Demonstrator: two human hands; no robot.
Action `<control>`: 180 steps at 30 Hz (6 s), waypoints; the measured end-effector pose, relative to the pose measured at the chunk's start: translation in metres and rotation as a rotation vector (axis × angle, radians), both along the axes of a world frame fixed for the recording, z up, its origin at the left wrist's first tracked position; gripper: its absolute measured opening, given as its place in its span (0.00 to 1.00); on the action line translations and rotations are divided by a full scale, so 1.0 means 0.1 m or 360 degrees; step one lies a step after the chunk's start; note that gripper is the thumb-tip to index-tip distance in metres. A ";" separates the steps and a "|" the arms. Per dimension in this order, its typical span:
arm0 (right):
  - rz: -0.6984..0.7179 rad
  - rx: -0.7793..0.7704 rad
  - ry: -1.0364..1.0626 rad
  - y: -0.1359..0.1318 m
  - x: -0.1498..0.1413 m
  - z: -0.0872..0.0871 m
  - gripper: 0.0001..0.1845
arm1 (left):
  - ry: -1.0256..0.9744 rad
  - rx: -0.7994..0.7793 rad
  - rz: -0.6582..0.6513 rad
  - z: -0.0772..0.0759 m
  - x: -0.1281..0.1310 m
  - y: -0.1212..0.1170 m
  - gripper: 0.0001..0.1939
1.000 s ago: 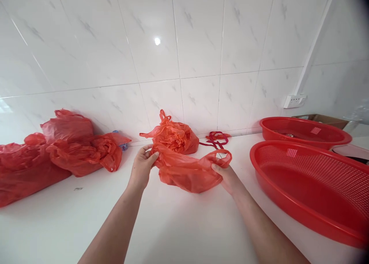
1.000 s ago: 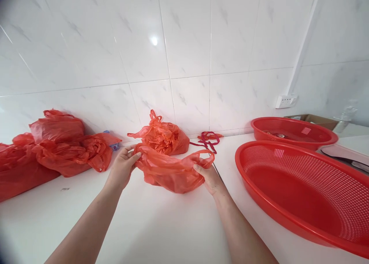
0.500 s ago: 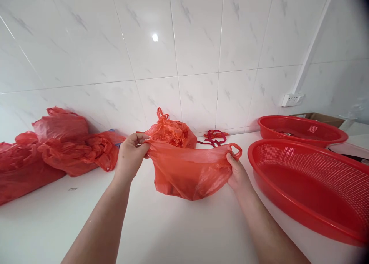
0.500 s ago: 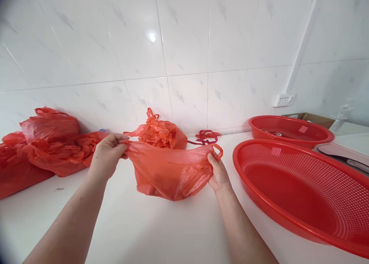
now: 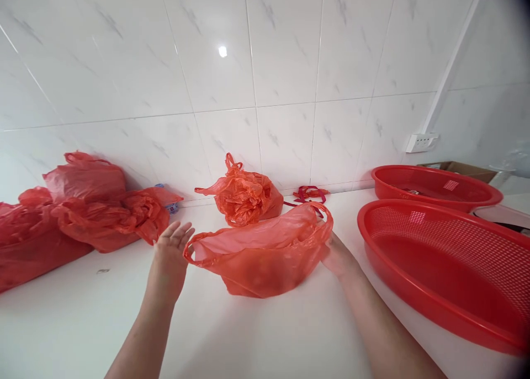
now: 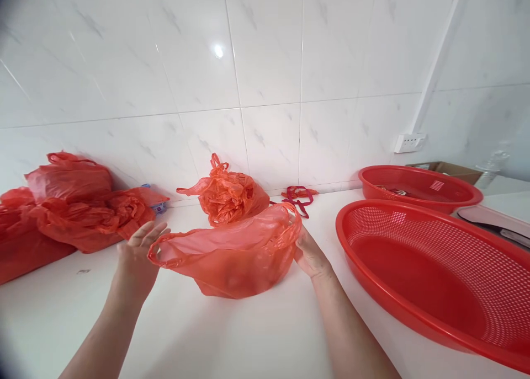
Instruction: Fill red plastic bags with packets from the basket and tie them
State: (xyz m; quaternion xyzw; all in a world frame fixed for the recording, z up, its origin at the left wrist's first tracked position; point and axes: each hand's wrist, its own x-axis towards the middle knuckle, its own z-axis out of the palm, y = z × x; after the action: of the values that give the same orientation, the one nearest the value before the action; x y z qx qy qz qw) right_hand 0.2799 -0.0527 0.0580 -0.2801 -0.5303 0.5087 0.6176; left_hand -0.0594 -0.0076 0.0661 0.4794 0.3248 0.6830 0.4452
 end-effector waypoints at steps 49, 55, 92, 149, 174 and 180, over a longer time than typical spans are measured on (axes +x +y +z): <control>0.0199 -0.0898 0.0665 0.41 -0.69 -0.62 0.16 | -0.0276 -0.0758 -0.1125 -0.69 0.94 0.08 0.17; 0.0259 -0.0861 0.0409 0.40 -0.71 -0.64 0.14 | -0.0528 -0.0944 -0.0745 -0.73 0.93 0.09 0.15; 0.0438 -0.0627 0.0060 0.32 -0.99 -0.59 0.34 | -0.0373 -0.0747 -0.1006 -0.72 0.97 0.00 0.06; -0.0721 -0.0349 -0.1233 0.38 -0.86 -0.71 0.04 | 0.0014 -0.0341 -0.0827 -0.76 1.03 -0.04 0.09; 0.0004 -0.0656 0.0580 0.49 -0.51 -0.74 0.15 | 0.0891 0.0206 0.0311 -0.77 0.74 0.17 0.07; 0.0054 -0.0652 0.0735 0.48 -0.47 -0.69 0.17 | 0.0947 0.0181 0.0433 -0.78 0.63 0.22 0.06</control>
State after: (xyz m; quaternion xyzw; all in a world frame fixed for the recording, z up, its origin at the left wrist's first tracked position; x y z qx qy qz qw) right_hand 0.2328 -0.0051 -0.0114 -0.2668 -0.2670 0.6655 0.6439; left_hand 0.0034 0.0142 -0.0121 0.6342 0.4631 0.5832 0.2080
